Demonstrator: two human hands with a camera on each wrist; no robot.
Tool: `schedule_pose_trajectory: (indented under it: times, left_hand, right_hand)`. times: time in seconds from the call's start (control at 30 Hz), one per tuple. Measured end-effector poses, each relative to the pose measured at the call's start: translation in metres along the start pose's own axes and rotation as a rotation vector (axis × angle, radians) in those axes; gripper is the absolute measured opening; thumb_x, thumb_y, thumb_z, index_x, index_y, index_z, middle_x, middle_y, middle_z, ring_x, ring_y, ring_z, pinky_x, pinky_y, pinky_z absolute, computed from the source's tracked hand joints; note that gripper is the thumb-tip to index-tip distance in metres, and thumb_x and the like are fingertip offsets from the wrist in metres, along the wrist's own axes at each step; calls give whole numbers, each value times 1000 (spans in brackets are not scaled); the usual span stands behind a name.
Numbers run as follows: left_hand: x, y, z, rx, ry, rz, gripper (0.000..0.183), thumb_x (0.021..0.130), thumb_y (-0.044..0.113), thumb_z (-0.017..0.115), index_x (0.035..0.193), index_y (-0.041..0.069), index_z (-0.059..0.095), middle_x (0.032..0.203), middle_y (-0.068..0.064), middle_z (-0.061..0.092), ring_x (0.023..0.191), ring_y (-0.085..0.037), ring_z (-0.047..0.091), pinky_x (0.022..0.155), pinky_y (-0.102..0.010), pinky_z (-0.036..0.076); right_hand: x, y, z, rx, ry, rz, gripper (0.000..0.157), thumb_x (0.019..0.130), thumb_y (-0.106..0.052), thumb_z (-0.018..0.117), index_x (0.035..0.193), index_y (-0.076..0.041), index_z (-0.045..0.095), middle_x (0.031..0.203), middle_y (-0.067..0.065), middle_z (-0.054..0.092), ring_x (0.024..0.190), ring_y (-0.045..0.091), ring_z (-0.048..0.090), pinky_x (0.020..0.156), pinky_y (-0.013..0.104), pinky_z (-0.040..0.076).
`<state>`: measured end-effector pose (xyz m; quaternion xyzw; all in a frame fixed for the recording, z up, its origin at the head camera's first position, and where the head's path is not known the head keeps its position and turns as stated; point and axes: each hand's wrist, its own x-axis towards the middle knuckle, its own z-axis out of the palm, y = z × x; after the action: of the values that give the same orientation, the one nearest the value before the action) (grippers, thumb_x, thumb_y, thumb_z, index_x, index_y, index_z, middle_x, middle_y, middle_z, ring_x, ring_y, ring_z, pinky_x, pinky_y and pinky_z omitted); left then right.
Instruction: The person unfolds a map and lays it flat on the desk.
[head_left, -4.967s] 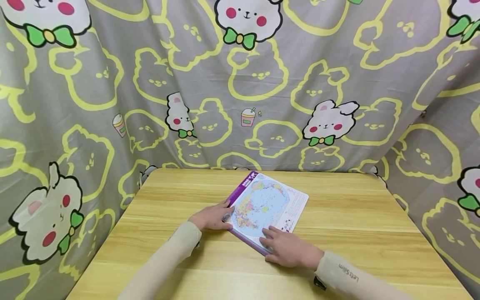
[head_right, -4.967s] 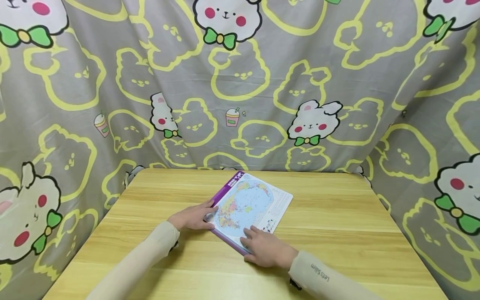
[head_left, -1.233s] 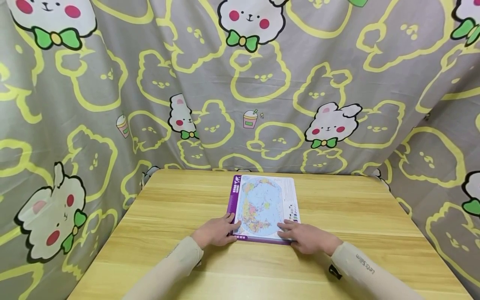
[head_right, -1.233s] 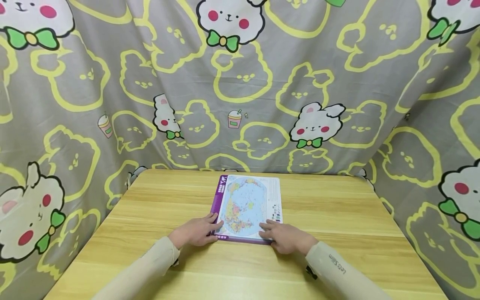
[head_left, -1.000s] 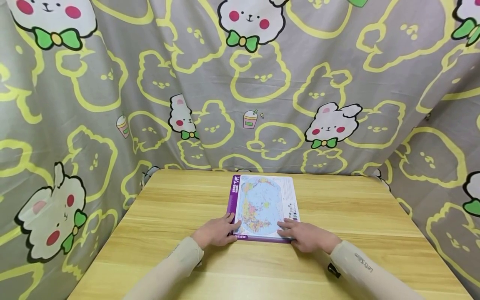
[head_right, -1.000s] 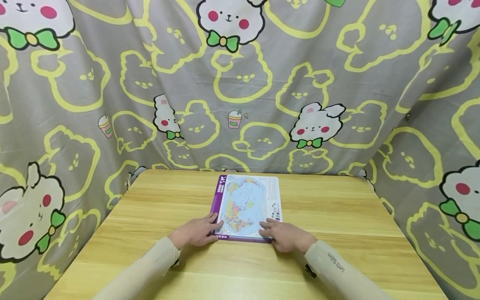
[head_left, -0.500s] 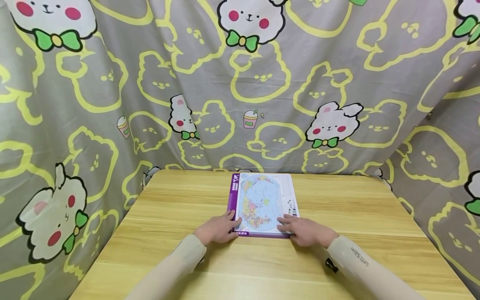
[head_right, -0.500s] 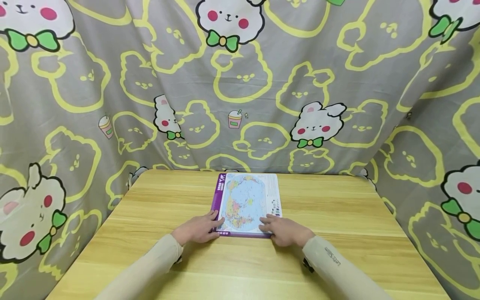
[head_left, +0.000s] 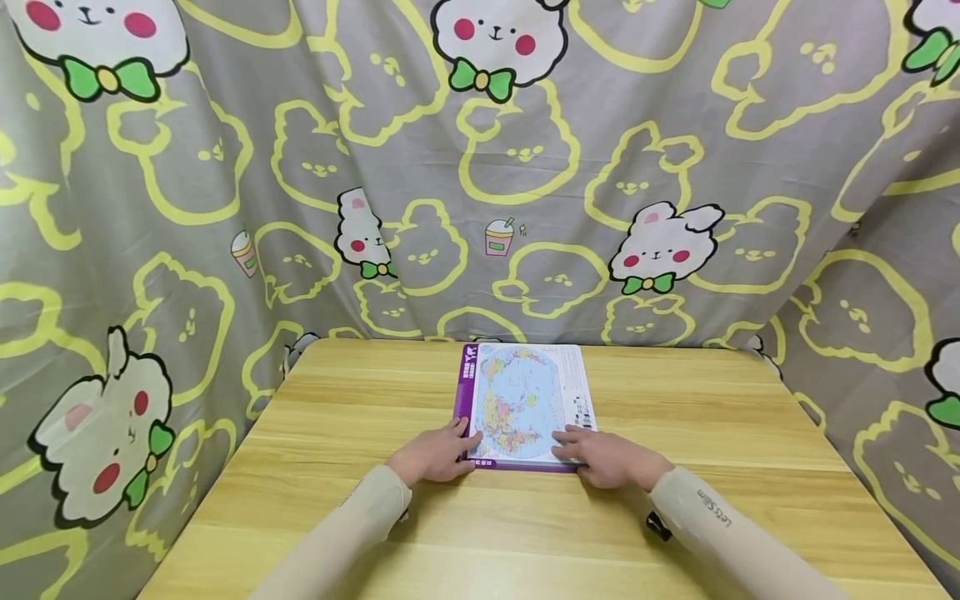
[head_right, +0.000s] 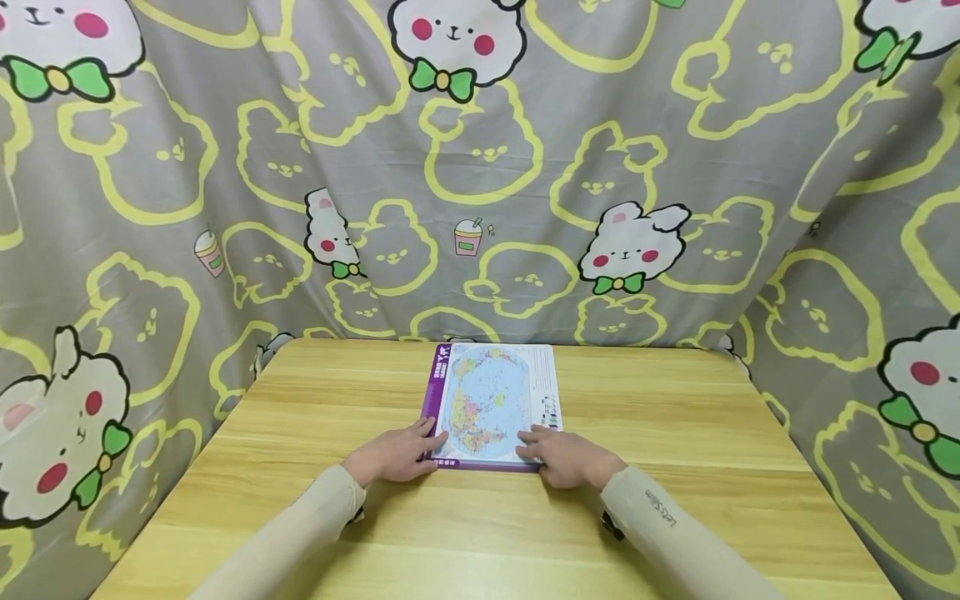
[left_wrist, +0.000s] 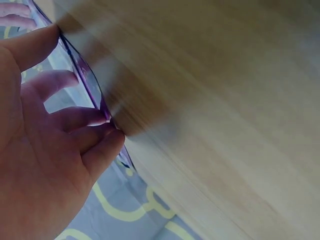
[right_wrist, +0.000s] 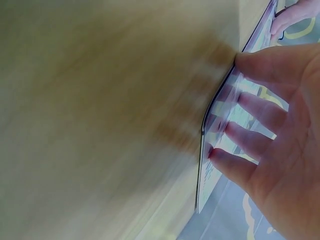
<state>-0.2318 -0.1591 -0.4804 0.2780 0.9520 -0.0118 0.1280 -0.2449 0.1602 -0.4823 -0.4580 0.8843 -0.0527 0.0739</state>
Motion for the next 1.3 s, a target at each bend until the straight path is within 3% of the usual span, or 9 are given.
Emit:
schedule_pose_trajectory:
  times: [0.3, 0.53, 0.77, 0.9, 1.07, 1.3]
  left_hand:
    - [-8, -7, 0, -77, 40, 31, 58, 98, 36, 50, 148, 12, 34, 151, -22, 24, 139, -33, 23, 110, -44, 27]
    - [-14, -15, 2, -63, 51, 23, 59, 97, 35, 50, 144, 2, 37, 150, -22, 26, 138, -35, 25, 111, -41, 25]
    - [-17, -19, 4, -52, 45, 19, 59, 98, 36, 49, 144, 1, 37, 151, -20, 26, 138, -36, 25, 110, -42, 26]
    - [-17, -19, 4, -47, 36, 10, 59, 98, 36, 49, 144, 2, 37, 151, -20, 26, 138, -35, 26, 110, -42, 26]
    - [-16, -18, 4, -44, 31, 10, 59, 97, 35, 50, 144, 1, 37, 151, -20, 26, 138, -35, 26, 110, -41, 26]
    - [-15, -18, 3, -35, 35, 16, 59, 97, 35, 50, 143, 0, 37, 150, -21, 27, 137, -36, 26, 110, -41, 26]
  right_hand:
    - [2, 0, 0, 1, -4, 9, 43, 87, -3, 55, 130, -5, 57, 141, 16, 46, 130, 40, 37, 104, 51, 32]
    - [3, 1, 0, 6, -16, 17, 43, 87, -3, 56, 130, -5, 58, 140, 16, 46, 130, 40, 38, 104, 52, 33]
    - [7, -3, -3, 4, -9, 49, 40, 85, -5, 58, 125, -5, 62, 137, 16, 49, 128, 40, 41, 103, 52, 35]
    - [12, -8, -3, -16, 29, 72, 36, 86, -15, 64, 121, -6, 64, 133, 15, 53, 124, 35, 47, 101, 48, 39]
    - [24, -17, -3, -47, 62, 72, 45, 88, -27, 66, 128, -8, 59, 134, 13, 52, 124, 32, 47, 102, 45, 39]
    - [48, -36, -12, -28, 54, 43, 48, 90, -32, 64, 131, -9, 57, 137, 14, 50, 126, 32, 46, 104, 44, 36]
